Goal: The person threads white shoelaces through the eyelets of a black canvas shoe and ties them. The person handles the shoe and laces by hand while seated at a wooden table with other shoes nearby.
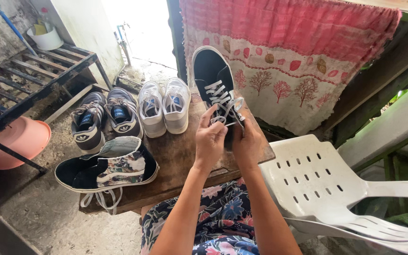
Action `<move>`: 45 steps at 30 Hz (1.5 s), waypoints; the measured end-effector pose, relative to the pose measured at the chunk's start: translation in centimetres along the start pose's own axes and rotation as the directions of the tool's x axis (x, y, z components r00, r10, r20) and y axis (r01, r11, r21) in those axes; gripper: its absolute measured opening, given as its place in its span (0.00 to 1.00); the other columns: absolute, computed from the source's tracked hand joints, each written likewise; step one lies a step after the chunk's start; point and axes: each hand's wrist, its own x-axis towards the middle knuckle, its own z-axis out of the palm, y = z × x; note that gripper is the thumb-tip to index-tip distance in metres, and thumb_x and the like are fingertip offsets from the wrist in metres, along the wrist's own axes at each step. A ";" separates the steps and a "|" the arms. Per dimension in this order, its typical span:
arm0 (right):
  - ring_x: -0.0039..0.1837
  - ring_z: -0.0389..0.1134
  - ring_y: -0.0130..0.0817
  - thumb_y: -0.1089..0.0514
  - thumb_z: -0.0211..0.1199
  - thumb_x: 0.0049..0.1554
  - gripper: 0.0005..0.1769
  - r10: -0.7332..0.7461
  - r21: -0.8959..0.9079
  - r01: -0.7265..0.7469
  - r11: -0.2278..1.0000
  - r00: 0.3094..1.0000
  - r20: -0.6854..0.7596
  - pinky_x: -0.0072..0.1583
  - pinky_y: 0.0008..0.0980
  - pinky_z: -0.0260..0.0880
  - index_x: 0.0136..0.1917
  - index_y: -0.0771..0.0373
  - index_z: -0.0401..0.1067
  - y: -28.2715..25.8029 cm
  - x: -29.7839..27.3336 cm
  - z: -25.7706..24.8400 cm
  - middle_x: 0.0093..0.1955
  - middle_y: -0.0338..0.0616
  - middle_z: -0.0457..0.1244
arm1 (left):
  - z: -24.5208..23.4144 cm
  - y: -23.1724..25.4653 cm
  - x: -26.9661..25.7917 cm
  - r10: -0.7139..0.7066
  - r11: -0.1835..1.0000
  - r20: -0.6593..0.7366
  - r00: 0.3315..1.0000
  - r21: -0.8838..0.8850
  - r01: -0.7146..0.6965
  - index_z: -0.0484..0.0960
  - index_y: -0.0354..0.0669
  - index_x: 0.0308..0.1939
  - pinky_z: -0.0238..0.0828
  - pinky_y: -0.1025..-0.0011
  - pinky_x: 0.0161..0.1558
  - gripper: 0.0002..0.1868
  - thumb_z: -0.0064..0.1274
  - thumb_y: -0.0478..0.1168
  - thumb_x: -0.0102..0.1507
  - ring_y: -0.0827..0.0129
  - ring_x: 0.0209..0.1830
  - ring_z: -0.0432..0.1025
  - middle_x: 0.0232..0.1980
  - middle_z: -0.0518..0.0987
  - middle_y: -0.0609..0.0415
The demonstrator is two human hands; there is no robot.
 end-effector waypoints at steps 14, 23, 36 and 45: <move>0.40 0.66 0.61 0.58 0.59 0.65 0.07 -0.054 0.039 0.055 0.998 0.998 -0.022 0.40 0.49 0.62 0.50 0.65 0.70 0.3 -0.2 -0.5 0.36 0.60 0.63 | -1.7 -5.9 -2.2 -0.245 -0.078 0.172 0.954 -0.984 0.158 0.81 0.35 0.40 0.77 0.49 0.60 0.09 0.46 0.32 0.71 0.45 0.69 0.72 0.74 0.66 0.40; 0.39 0.65 0.60 0.58 0.59 0.66 0.09 -0.034 0.022 0.034 0.999 0.999 0.001 0.39 0.49 0.60 0.47 0.66 0.67 0.7 -0.3 0.0 0.35 0.58 0.63 | -1.4 0.6 -1.1 0.002 0.991 -0.213 0.977 0.134 0.027 0.76 0.44 0.55 0.66 0.52 0.66 0.13 0.52 0.43 0.68 0.47 0.68 0.67 0.68 0.69 0.42; 0.38 0.64 0.58 0.64 0.58 0.63 0.04 -0.045 0.118 0.053 0.992 0.996 -0.071 0.40 0.41 0.64 0.48 0.67 0.67 1.2 0.3 -1.1 0.38 0.60 0.64 | 2.5 2.2 -1.2 0.233 0.869 0.202 0.951 0.395 -0.297 0.81 0.36 0.35 0.58 0.47 0.71 0.06 0.54 0.25 0.56 0.26 0.77 0.49 0.74 0.67 0.37; 0.33 0.57 0.44 0.61 0.58 0.66 0.07 0.124 0.158 -0.122 0.980 0.992 -0.005 0.39 0.37 0.61 0.50 0.67 0.69 2.2 0.0 -1.9 0.34 0.56 0.63 | -0.6 -0.1 -1.9 -0.484 0.862 -0.341 0.806 -0.025 0.507 0.81 0.43 0.40 0.71 0.56 0.58 0.08 0.51 0.42 0.67 0.46 0.53 0.74 0.70 0.75 0.51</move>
